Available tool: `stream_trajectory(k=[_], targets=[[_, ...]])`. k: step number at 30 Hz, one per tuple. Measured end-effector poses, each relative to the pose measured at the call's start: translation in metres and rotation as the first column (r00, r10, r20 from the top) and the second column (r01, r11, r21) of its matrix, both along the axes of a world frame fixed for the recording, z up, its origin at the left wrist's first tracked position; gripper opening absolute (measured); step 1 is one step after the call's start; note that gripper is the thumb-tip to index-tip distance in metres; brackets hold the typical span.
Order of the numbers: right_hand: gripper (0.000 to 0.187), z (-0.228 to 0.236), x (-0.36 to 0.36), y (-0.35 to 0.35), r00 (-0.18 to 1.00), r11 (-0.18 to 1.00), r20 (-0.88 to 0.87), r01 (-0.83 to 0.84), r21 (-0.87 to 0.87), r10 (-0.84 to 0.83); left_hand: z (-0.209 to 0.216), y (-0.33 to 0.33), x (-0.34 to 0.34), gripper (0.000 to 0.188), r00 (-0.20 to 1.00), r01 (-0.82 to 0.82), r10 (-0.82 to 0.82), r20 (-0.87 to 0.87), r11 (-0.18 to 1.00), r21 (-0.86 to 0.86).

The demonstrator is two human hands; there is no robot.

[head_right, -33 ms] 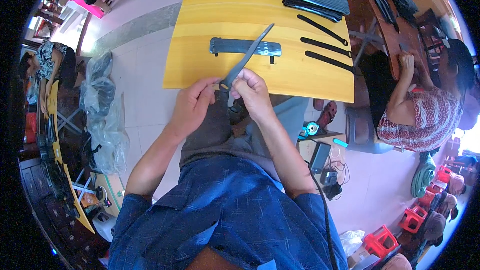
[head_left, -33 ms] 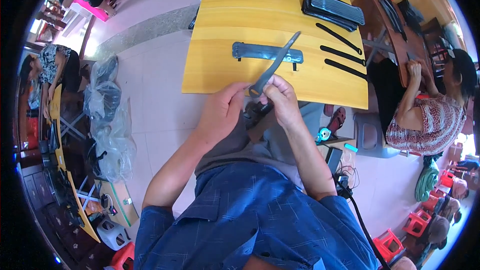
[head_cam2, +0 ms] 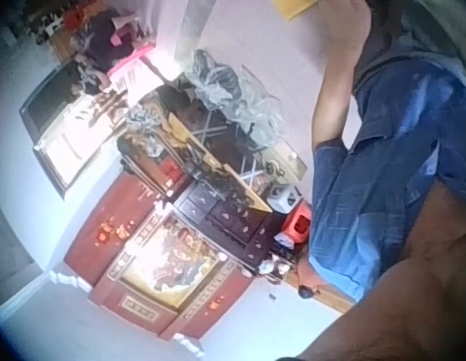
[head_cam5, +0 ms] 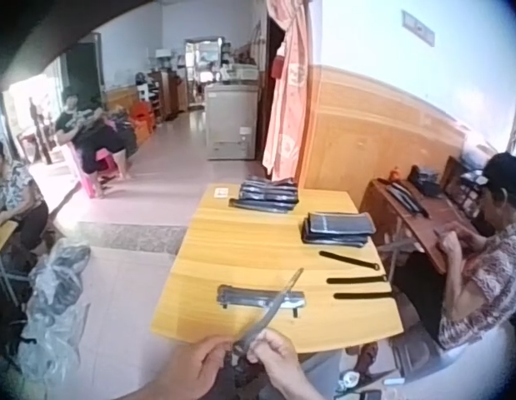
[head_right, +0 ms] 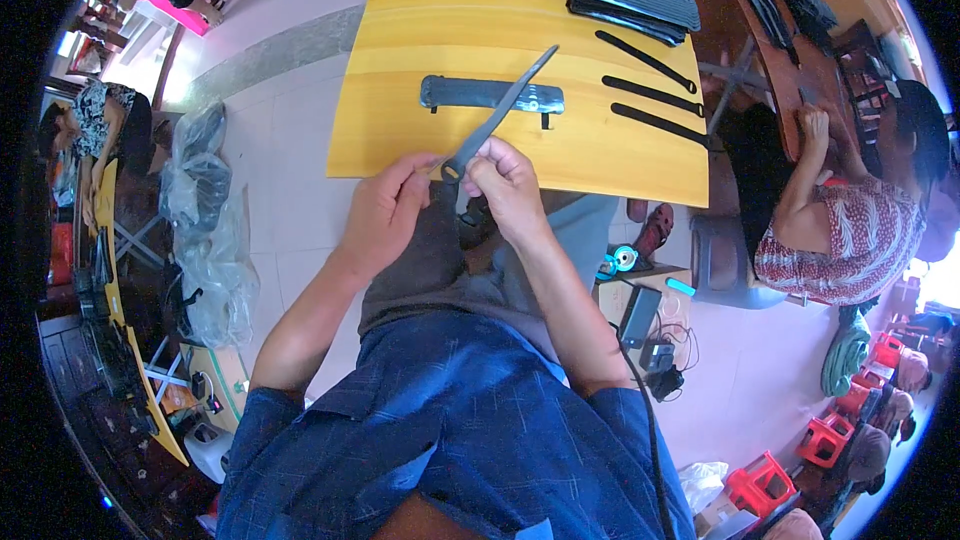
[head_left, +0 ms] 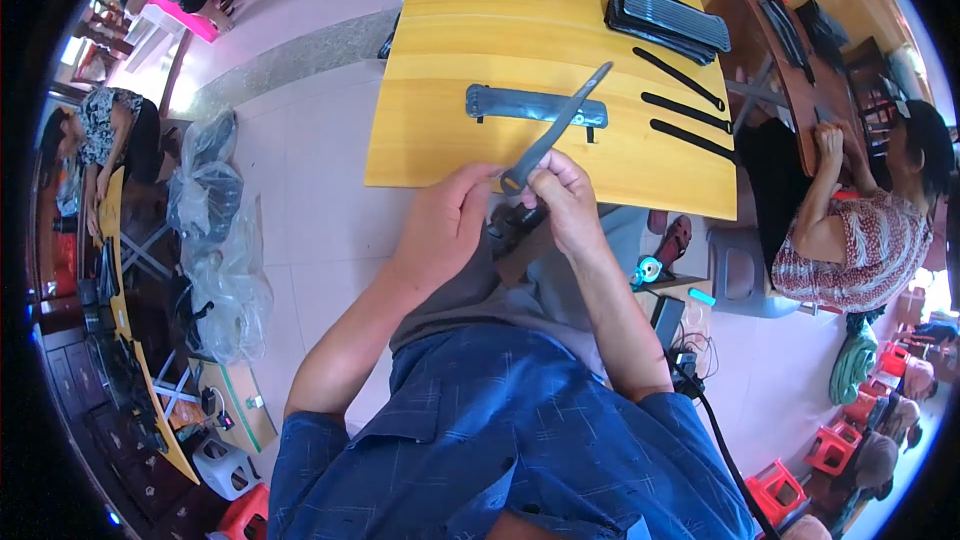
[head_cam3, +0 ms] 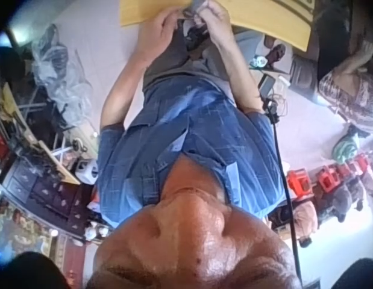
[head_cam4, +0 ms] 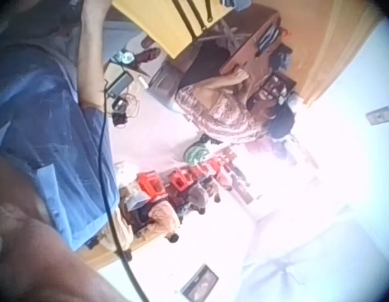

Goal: Assembling and trimming textile straps on a workbench in a manufacturing workshop.

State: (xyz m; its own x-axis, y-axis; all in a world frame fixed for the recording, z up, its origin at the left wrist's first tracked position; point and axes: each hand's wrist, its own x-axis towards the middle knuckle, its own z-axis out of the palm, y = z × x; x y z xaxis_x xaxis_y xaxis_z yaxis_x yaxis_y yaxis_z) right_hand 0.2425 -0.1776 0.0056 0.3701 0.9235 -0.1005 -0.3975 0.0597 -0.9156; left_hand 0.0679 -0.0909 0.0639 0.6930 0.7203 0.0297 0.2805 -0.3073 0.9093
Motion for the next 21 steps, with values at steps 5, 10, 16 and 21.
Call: stream_trajectory(k=[5,10,16,21], targets=[[0.010,0.000,-0.001,-0.001,0.988,0.987,-0.010,0.153,0.048,-0.153,0.015,-0.010,0.001,0.024,0.998,-0.031,0.045,-0.048,0.967,0.254],[0.010,0.010,-0.010,-0.001,0.986,0.985,-0.032,0.165,0.042,-0.163,0.006,-0.012,0.009,0.030,1.000,0.001,-0.006,0.022,0.972,0.235],[0.011,0.005,-0.018,-0.003,0.987,0.986,0.040,0.155,0.057,-0.158,-0.010,-0.005,0.019,0.017,0.999,-0.032,0.017,0.041,0.914,0.404],[0.010,0.001,-0.022,-0.003,0.979,0.983,0.087,0.182,0.029,-0.184,-0.006,-0.002,0.019,0.015,0.999,-0.020,0.010,0.047,0.975,0.220]])
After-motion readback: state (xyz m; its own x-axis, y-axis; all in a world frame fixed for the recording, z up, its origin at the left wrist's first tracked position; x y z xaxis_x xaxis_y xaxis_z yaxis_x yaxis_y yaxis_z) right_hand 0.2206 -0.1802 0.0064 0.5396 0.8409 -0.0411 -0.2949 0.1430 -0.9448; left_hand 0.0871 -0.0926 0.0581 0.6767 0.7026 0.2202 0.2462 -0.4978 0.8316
